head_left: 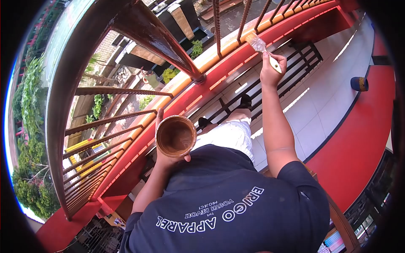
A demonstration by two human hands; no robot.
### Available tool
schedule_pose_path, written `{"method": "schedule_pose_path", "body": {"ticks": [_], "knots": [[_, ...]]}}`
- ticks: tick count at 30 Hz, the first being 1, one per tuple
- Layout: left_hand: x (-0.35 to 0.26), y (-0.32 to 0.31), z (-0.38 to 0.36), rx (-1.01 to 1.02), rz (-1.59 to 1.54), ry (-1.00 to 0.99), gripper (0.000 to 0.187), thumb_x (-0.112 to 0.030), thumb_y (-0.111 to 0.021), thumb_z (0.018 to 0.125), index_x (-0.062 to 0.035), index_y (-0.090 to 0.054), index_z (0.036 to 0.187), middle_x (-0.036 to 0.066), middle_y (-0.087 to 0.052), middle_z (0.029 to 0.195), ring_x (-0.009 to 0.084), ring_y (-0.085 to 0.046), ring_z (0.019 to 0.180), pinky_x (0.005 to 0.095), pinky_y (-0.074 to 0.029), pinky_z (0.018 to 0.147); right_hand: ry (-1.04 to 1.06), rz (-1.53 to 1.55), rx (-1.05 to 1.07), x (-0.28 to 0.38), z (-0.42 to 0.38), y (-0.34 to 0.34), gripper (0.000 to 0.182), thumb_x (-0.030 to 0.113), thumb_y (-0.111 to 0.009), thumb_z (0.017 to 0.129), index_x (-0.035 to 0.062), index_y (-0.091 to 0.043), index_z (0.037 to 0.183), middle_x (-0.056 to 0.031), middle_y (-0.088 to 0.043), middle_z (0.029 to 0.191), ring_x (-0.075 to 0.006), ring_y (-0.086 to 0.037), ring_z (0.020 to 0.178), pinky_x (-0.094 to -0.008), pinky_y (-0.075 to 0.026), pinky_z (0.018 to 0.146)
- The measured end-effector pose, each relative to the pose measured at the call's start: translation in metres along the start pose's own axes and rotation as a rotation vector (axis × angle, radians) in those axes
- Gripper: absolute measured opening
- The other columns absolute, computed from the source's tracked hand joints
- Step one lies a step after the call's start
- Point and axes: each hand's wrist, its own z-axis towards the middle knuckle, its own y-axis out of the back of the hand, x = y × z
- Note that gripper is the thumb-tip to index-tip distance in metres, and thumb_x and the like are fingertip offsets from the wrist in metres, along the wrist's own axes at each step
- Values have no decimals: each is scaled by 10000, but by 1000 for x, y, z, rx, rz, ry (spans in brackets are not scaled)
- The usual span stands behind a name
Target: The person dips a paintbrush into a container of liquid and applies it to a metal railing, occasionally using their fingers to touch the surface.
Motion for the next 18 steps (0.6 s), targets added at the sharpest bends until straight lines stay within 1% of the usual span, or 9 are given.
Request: {"method": "schedule_pose_path", "body": {"ticks": [1, 5, 6, 9, 10, 13, 14, 17, 18], "knots": [[0, -2, 1, -1, -20, 1, 1583, -424, -979, 403, -56, 79, 1522, 124, -547, 1303, 237, -580, 1171, 406, -447, 1039, -19, 8, -11, 1, 4, -4, 206, -27, -710, 848, 23, -516, 896, -97, -654, 900, -123, -639, 827, -253, -548, 759], [0, -2, 2, -4, -2, -11, 1590, -430, -976, 393, -57, 80, 1522, 122, -548, 1298, 242, -574, 1179, 409, -445, 1041, -21, -89, 96, -4, 13, -8, 197, -10, -719, 849, 34, -529, 877, -88, -651, 881, -117, -635, 814, -237, -533, 743], [0, -2, 3, -12, -3, -16, 1592, -432, -975, 391, -58, 80, 1522, 122, -547, 1301, 244, -570, 1184, 410, -444, 1042, -36, -81, 142, -4, 12, -7, 202, -14, -710, 853, 27, -514, 882, -97, -647, 894, -134, -646, 823, -258, -557, 762], [-2, -6, 4, -34, -20, -17, 1596, -442, -972, 387, -58, 81, 1522, 129, -536, 1323, 251, -552, 1212, 414, -434, 1054, -142, 63, 132, -5, 8, -13, 207, -27, -686, 862, 19, -489, 907, -120, -637, 920, -184, -671, 838, -317, -593, 795], [-3, -5, 4, -20, 8, -11, 1595, -446, -971, 387, -59, 81, 1522, 134, -531, 1332, 253, -545, 1223, 415, -430, 1060, -256, 151, 83, 2, 9, -14, 231, -44, -659, 869, 19, -451, 948, -147, -626, 953, -237, -689, 850, -382, -611, 823], [-1, 2, 3, 16, 59, -1, 1597, -452, -969, 386, -60, 82, 1522, 142, -519, 1352, 255, -535, 1238, 419, -418, 1072, -337, 398, -88, 37, 15, -13, 249, -40, -678, 856, 19, -451, 940, -137, -630, 943, -196, -679, 820, -319, -611, 787], [0, 2, 3, 12, 47, -6, 1597, -452, -969, 385, -60, 80, 1523, 141, -519, 1352, 254, -536, 1237, 419, -418, 1072, -335, 393, -115, 44, 14, -10, 250, -51, -669, 856, 14, -445, 946, -156, -622, 975, -208, -677, 845, -344, -610, 828], [2, -3, 6, -22, -17, -23, 1591, -450, -971, 387, -61, 70, 1526, 135, -524, 1340, 251, -542, 1227, 419, -423, 1067, -218, 273, -52, 31, -2, 0, 238, -48, -670, 858, 12, -456, 942, -146, -630, 955, -200, -673, 859, -326, -603, 822], [2, -4, 8, -34, -34, -25, 1588, -449, -971, 388, -61, 66, 1527, 132, -526, 1335, 249, -544, 1224, 418, -425, 1065, -135, 188, 43, 22, -11, 4, 216, -29, -683, 861, 16, -485, 936, -126, -641, 948, -177, -668, 867, -296, -585, 794]]}}
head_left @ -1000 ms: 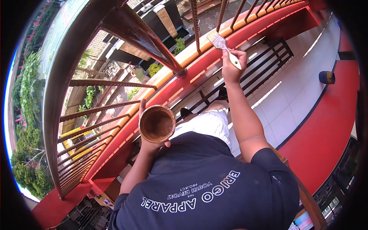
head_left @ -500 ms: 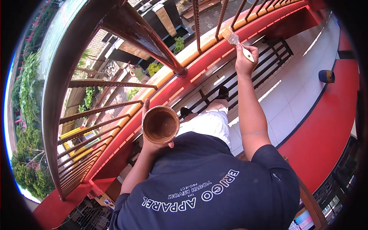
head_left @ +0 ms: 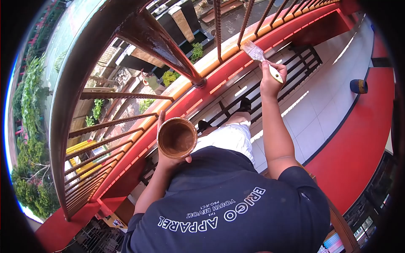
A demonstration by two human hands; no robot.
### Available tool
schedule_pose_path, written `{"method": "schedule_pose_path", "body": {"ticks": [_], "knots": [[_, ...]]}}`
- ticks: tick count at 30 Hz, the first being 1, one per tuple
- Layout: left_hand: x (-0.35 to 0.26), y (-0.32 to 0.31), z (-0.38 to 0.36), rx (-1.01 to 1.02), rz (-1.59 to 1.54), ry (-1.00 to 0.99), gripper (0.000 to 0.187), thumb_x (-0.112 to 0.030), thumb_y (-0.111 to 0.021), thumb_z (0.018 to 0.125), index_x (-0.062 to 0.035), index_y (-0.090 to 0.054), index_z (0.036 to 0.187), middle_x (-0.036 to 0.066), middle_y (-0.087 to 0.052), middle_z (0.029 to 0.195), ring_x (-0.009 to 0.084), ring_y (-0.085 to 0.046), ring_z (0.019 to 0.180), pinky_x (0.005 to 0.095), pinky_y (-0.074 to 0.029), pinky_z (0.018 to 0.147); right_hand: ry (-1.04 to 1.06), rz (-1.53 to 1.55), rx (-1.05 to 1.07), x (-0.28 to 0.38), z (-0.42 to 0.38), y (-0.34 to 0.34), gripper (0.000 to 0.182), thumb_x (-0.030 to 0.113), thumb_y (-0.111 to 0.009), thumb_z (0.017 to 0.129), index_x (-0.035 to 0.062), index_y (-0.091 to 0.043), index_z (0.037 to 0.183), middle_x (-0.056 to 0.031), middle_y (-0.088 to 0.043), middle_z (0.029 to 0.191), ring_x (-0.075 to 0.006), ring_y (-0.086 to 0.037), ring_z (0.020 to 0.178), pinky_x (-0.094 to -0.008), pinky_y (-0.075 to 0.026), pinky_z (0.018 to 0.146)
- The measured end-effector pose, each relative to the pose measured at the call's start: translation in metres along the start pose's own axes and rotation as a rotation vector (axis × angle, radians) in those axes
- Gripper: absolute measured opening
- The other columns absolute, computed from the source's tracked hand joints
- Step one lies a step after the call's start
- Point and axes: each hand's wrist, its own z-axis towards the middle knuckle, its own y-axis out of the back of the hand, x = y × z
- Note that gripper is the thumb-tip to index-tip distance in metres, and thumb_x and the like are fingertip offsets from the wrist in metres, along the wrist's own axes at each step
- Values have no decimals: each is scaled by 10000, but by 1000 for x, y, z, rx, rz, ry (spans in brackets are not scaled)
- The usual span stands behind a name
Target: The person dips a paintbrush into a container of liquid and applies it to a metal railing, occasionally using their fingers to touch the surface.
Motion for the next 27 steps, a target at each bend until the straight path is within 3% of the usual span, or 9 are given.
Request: {"method": "schedule_pose_path", "body": {"ticks": [3, 5, 7, 17, 22, 27], "knots": [[-1, 0, -1, -1, 10, 21, 1579, -448, -972, 396, -58, 57, 1528, 124, -534, 1320, 244, -550, 1214, 415, -433, 1057, 322, -441, 197, -1, -13, -4, 195, 15, -749, 817, 43, -565, 872, -104, -677, 906, -167, -674, 820, -302, -557, 725], [1, 1, -1, 18, 31, 9, 1573, -453, -970, 404, -57, 56, 1528, 120, -545, 1304, 241, -558, 1205, 411, -436, 1051, 532, -524, 355, 1, -4, -12, 201, 1, -758, 771, 47, -580, 853, -110, -670, 868, -252, -681, 775, -332, -552, 685], [3, 3, 0, 37, 65, -14, 1569, -459, -968, 410, -56, 57, 1528, 114, -558, 1285, 237, -566, 1192, 405, -442, 1043, 625, -631, 493, 3, 9, -18, 202, -2, -747, 760, 52, -576, 854, -106, -658, 855, -274, -674, 771, -351, -553, 674], [-5, 3, -6, -19, 64, 31, 1562, -484, -960, 414, -46, 42, 1529, 97, -575, 1253, 226, -578, 1170, 400, -457, 1022, 804, -776, 713, 13, 14, -13, 189, -14, -736, 762, 62, -584, 846, -128, -675, 879, -289, -690, 810, -347, -571, 699], [-2, 7, -5, 8, 99, -11, 1564, -483, -960, 409, -37, 40, 1527, 109, -560, 1286, 233, -568, 1189, 403, -433, 1049, 810, -874, 731, 8, 29, -19, 167, 30, -720, 768, 72, -587, 859, -88, -661, 916, -268, -679, 816, -351, -571, 704], [0, 10, -6, 2, 47, 6, 1565, -472, -963, 410, -37, 46, 1526, 109, -562, 1286, 234, -567, 1191, 406, -425, 1056, 931, -882, 759, 38, 27, -18, 170, 4, -727, 770, 61, -593, 858, -120, -667, 921, -295, -687, 835, -366, -582, 724]]}}
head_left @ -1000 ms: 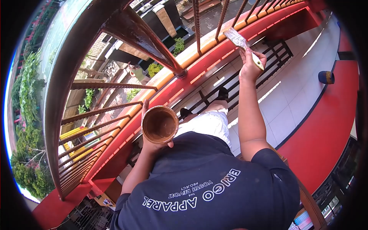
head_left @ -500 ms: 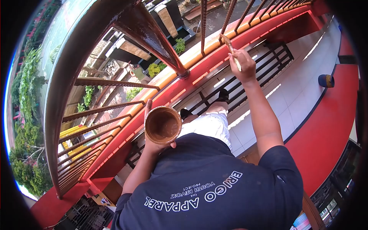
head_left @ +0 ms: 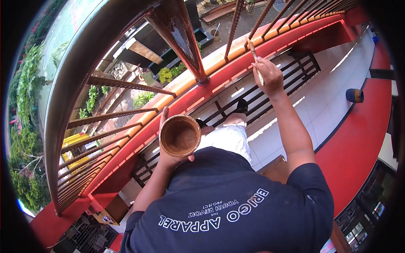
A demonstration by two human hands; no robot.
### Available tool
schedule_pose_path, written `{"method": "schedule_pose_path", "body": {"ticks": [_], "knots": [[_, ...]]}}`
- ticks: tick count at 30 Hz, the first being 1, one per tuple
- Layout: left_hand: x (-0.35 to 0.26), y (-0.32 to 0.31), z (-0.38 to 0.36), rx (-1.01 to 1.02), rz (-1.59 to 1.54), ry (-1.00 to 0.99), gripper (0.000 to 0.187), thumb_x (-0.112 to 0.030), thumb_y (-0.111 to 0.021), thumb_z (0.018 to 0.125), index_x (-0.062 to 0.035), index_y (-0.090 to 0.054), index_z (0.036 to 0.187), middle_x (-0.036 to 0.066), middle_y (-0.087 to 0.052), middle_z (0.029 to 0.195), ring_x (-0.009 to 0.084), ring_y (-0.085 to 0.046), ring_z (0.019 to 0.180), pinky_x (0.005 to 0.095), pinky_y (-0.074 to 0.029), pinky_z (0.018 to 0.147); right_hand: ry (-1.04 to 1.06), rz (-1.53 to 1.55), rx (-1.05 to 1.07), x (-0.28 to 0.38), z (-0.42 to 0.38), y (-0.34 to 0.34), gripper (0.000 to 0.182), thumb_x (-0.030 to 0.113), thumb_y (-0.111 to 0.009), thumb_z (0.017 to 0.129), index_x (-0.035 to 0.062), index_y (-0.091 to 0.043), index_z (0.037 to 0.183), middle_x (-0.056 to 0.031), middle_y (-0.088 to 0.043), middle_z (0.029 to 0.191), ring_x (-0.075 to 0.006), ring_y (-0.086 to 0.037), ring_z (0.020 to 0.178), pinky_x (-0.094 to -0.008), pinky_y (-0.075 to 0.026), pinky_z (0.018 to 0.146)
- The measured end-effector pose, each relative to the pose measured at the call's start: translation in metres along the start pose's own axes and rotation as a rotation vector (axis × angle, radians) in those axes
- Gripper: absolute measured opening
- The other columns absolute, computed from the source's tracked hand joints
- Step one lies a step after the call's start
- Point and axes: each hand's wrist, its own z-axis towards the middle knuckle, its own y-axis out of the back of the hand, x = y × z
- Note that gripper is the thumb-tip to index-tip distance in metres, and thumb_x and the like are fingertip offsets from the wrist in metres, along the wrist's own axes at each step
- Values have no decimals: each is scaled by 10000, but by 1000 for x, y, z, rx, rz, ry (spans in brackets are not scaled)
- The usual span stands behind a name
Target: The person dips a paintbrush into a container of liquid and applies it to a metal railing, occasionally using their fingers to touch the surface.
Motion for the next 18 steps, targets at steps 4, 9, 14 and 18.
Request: {"method": "schedule_pose_path", "body": {"ticks": [4, 9, 14, 18], "knots": [[0, 2, 0, 2, -17, 2, 1558, -459, -965, 419, -51, 50, 1528, 96, -572, 1273, 236, -574, 1182, 410, -428, 1049, 52, 0, 120, -9, -9, -17, 165, 10, -724, 767, 64, -604, 866, -106, -658, 897, -293, -673, 783, -366, -568, 693], [-6, 0, 0, -9, -35, 15, 1546, -445, -967, 426, -56, 44, 1529, 88, -580, 1253, 233, -583, 1167, 405, -437, 1038, 17, -69, 80, -10, 11, 8, 150, 9, -717, 779, 62, -605, 864, -110, -659, 915, -295, -674, 797, -367, -568, 698], [-4, 1, -3, -51, -78, 60, 1544, -442, -969, 417, -57, 31, 1528, 88, -581, 1245, 231, -582, 1165, 407, -446, 1030, 121, -30, 202, -15, -12, 0, 146, 39, -665, 761, 77, -612, 892, -103, -664, 986, -290, -682, 901, -367, -568, 755], [0, 2, -2, -35, -55, 45, 1552, -442, -973, 406, -56, 26, 1528, 86, -581, 1245, 226, -579, 1168, 399, -441, 1037, 131, -67, 256, -25, -4, -9, 131, 48, -651, 775, 79, -615, 898, -90, -658, 975, -283, -682, 898, -364, -565, 763]]}}
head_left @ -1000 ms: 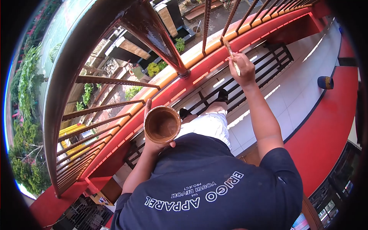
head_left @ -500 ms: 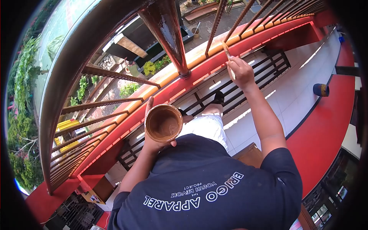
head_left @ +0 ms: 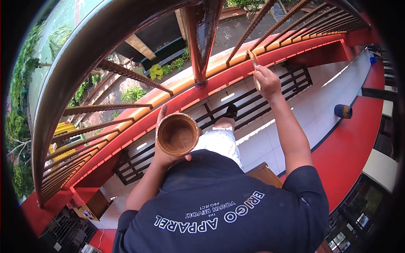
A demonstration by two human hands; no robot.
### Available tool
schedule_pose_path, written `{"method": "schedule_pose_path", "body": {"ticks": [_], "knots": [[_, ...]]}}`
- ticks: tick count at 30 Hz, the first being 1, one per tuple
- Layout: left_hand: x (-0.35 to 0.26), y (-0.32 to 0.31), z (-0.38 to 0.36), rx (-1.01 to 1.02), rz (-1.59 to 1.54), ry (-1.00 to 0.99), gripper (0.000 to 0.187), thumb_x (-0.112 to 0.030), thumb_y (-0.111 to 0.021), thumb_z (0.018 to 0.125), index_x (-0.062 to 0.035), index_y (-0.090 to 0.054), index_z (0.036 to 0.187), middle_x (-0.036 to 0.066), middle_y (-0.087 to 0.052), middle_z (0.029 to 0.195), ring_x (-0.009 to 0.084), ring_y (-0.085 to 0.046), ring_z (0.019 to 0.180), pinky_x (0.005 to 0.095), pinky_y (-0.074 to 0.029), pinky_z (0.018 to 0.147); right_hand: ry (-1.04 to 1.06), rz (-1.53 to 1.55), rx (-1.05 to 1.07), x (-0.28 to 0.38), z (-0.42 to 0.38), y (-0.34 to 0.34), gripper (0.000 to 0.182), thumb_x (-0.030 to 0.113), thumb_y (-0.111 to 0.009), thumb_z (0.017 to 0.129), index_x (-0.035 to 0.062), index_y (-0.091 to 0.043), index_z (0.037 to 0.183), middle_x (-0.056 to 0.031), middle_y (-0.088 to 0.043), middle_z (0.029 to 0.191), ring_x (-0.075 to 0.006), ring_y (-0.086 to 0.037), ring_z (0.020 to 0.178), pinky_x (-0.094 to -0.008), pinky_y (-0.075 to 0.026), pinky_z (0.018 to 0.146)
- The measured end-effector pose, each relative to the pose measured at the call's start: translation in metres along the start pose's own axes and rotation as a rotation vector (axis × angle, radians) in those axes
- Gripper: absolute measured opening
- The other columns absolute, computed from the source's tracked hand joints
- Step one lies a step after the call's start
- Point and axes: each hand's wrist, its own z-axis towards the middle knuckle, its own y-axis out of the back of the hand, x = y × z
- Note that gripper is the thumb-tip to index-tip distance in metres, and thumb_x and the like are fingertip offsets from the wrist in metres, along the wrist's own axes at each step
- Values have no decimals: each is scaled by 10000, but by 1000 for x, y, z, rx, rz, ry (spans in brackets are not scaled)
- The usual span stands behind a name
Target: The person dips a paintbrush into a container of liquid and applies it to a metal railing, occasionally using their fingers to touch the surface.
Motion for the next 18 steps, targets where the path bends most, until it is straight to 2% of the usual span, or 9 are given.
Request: {"method": "schedule_pose_path", "body": {"ticks": [4, 8, 12, 13, 18], "knots": [[1, 2, -3, -10, 4, -27, 1553, -439, -977, 406, -43, 24, 1525, 84, -582, 1243, 219, -581, 1165, 387, -435, 1042, -75, -39, -120, 8, -1, 19, 128, 58, -674, 785, 83, -619, 898, -99, -662, 943, -282, -680, 873, -369, -566, 727], [9, 3, -4, -23, -32, -4, 1557, -438, -980, 404, -29, 23, 1523, 85, -586, 1238, 217, -582, 1162, 381, -431, 1044, -13, 13, -42, 29, 10, 7, 146, 52, -681, 773, 82, -613, 899, -98, -666, 952, -277, -678, 870, -364, -563, 724], [6, 0, -2, -3, -42, -1, 1562, -433, -984, 401, -25, 23, 1523, 83, -594, 1227, 216, -585, 1158, 379, -431, 1044, -110, -29, 128, 30, 28, -13, 158, 54, -651, 770, 98, -559, 890, -70, -595, 847, -264, -657, 799, -386, -543, 680], [2, -3, -2, -13, -52, -1, 1562, -432, -984, 400, -22, 22, 1523, 82, -597, 1223, 216, -587, 1156, 378, -431, 1044, -98, -23, 92, 28, 32, -13, 135, 66, -641, 793, 104, -548, 885, -69, -560, 807, -270, -647, 762, -398, -536, 643], [9, 2, -3, -35, -41, -45, 1558, -434, -984, 400, -11, 13, 1520, 79, -604, 1217, 212, -592, 1149, 375, -430, 1043, -156, -41, 18, 26, 38, 14, 103, 72, -648, 826, 94, -554, 864, -74, -565, 800, -286, -631, 686, -386, -526, 583]]}}
